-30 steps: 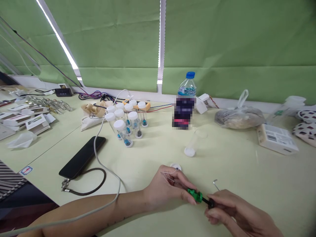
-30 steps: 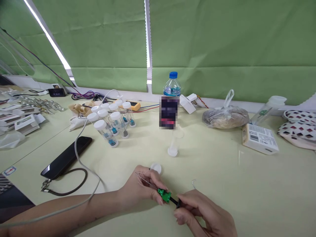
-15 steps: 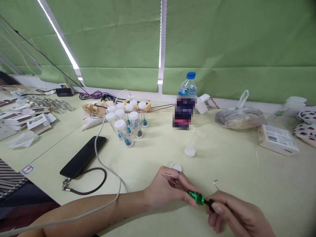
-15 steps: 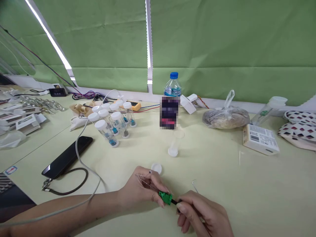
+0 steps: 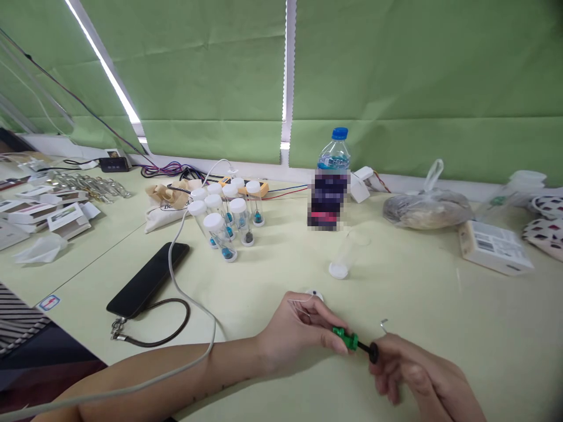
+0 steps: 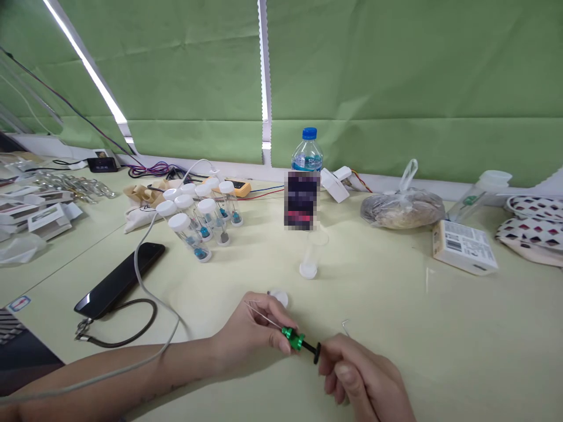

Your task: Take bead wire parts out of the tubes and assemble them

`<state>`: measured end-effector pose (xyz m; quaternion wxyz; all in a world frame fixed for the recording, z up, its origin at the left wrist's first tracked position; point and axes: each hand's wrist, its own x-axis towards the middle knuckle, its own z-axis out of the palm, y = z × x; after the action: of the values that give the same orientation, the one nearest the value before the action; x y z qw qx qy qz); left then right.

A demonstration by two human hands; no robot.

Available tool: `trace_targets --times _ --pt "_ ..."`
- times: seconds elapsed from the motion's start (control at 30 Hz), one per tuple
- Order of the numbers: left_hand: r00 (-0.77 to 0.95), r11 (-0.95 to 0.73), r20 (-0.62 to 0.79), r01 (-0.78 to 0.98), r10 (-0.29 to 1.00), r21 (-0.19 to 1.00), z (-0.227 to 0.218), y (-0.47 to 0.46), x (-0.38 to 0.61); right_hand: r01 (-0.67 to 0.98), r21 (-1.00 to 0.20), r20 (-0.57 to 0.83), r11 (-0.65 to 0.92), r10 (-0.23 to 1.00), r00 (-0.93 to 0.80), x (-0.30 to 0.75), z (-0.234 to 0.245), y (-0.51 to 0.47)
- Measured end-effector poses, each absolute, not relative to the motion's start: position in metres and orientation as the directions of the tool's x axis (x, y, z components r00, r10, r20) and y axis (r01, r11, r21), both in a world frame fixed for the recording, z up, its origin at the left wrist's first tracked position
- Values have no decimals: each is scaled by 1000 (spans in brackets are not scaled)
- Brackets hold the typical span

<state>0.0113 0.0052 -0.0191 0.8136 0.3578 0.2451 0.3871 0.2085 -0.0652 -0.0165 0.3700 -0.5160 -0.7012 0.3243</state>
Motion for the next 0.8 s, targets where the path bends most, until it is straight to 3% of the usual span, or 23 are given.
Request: trace_targets --times 0.13,0.33,0.57,0.8 --pt "513 416 -130 -495 848 763 -20 11 11 672 -630 386 388 908 -163 208 -15 -63" --pt "548 425 -110 -490 829 761 -18 7 11 794 -412 454 447 856 -246 204 -15 -62" --pt "579 420 -99 -452 809 787 -17 5 10 822 -347 465 452 844 -268 208 -13 -64" --pt "580 423 -98 -459 809 781 -18 6 11 801 -402 430 444 864 -263 209 -13 -63"
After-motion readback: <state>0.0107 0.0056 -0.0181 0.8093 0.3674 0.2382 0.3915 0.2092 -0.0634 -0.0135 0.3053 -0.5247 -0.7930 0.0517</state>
